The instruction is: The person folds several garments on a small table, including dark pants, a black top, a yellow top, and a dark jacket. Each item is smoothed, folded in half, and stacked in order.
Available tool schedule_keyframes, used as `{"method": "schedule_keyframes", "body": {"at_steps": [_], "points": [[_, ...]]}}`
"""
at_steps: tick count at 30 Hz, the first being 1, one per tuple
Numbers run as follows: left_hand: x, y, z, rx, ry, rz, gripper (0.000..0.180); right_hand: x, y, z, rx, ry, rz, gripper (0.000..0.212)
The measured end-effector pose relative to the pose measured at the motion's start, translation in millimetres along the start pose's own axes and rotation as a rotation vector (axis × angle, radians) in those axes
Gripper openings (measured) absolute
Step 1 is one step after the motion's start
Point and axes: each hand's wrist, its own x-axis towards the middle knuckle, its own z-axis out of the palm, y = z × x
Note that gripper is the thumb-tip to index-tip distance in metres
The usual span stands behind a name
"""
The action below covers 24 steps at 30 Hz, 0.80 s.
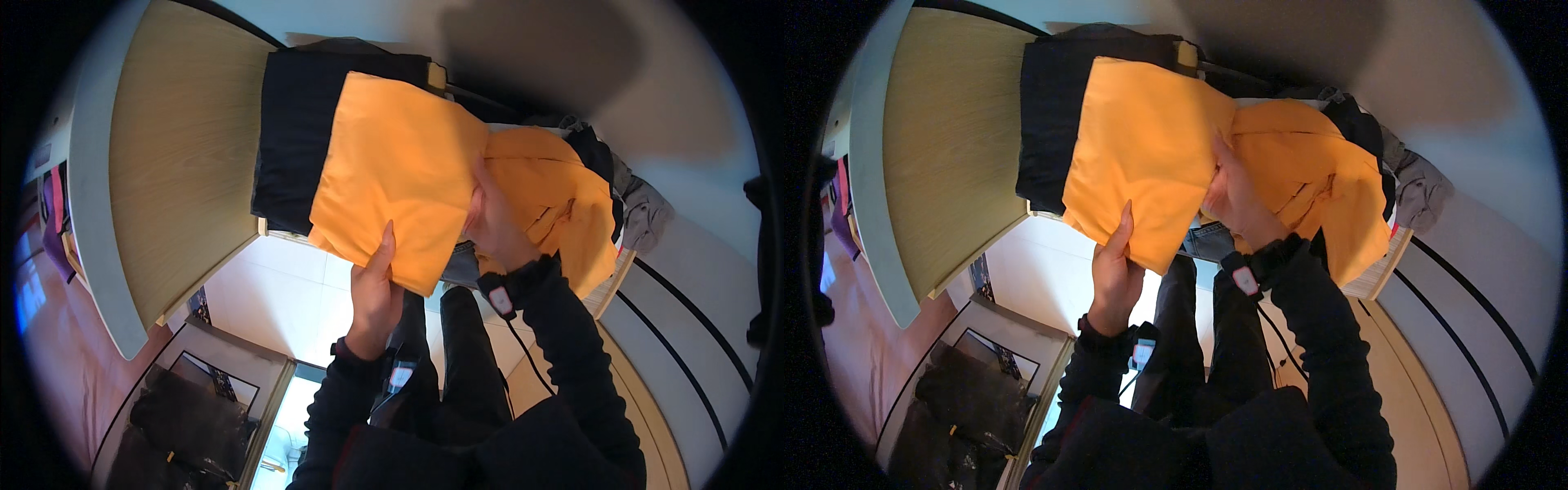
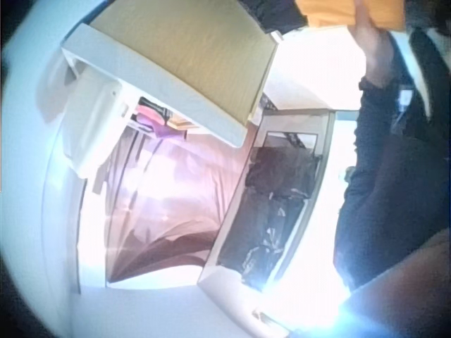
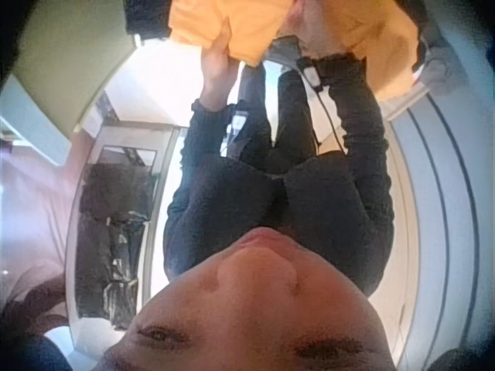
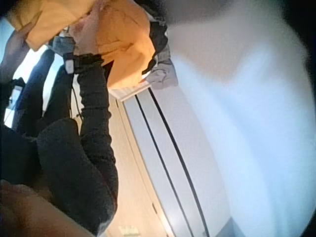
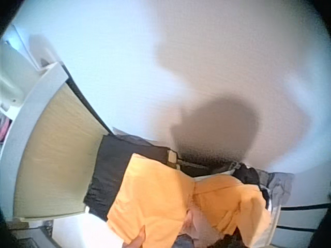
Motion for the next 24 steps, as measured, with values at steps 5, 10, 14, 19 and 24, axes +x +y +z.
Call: {"method": "schedule_keyframes", "body": {"at_steps": [5,10,14,19,24], "points": [[-22,28,-13,0.038,-0.055,-0.080,0.051,17,-5,16,-0.040,-0.033,-0.087,0.044],[-33,74,-16,0.066,-0.072,-0.088,0.048,-3,-12,72,-0.032,0.001,-0.171,0.048],[-44,121,-14,0.024,-0.117,0.111,0.047,6,-24,150,-0.065,-0.245,-0.209,0.044],[-28,144,-33,0.019,-0.180,0.260,0.047,38,-29,196,-0.171,-0.369,-0.228,0.049],[43,72,-59,0.026,-0.194,0.223,0.037,93,-23,154,-0.272,-0.146,-0.163,0.052]]}}
